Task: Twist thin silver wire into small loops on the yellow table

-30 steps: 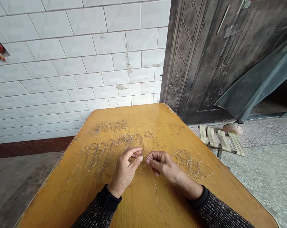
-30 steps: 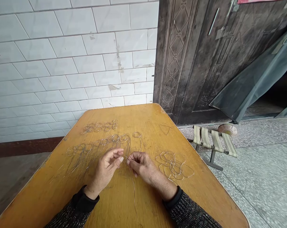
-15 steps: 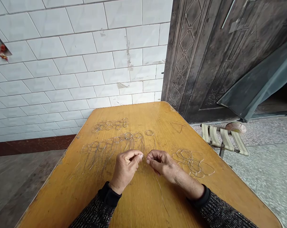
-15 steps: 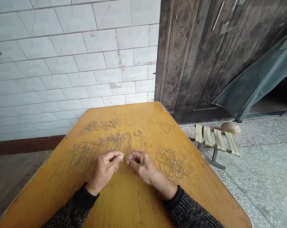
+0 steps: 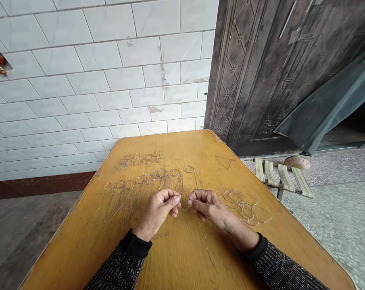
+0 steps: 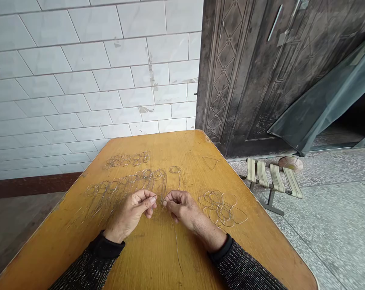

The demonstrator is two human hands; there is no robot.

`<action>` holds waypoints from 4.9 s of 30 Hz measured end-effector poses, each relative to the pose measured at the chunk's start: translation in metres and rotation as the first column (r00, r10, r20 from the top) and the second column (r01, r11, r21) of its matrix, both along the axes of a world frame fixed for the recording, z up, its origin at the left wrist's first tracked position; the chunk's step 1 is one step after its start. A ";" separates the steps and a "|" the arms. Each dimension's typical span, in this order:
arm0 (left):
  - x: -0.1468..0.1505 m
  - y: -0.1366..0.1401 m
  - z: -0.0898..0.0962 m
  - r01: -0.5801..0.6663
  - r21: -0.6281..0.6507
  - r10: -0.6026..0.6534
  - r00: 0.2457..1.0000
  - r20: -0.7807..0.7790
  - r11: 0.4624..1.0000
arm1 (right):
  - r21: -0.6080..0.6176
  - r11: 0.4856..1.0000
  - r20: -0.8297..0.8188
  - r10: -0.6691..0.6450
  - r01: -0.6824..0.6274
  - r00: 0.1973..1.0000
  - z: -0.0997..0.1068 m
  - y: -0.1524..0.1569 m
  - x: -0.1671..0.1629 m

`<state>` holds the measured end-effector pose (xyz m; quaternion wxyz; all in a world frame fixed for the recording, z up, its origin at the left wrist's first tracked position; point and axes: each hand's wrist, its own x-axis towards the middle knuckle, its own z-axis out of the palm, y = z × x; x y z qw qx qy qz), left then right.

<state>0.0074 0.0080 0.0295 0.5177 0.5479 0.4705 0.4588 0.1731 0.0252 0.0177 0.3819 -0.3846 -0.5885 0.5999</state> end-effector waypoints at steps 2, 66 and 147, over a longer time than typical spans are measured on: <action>-0.002 0.001 -0.001 0.049 -0.078 -0.041 0.994 0.103 0.996 | -0.023 1.000 -0.023 -0.010 0.010 1.000 -0.001 0.001 0.000; 0.012 -0.015 -0.012 0.334 -0.342 -0.290 0.941 0.175 0.878 | -0.131 0.967 -0.342 -0.250 0.217 0.906 0.005 0.008 0.009; 0.023 -0.001 -0.023 0.131 0.444 0.153 0.822 -0.549 0.886 | 0.465 0.882 0.851 -0.468 0.069 0.239 0.011 0.023 0.095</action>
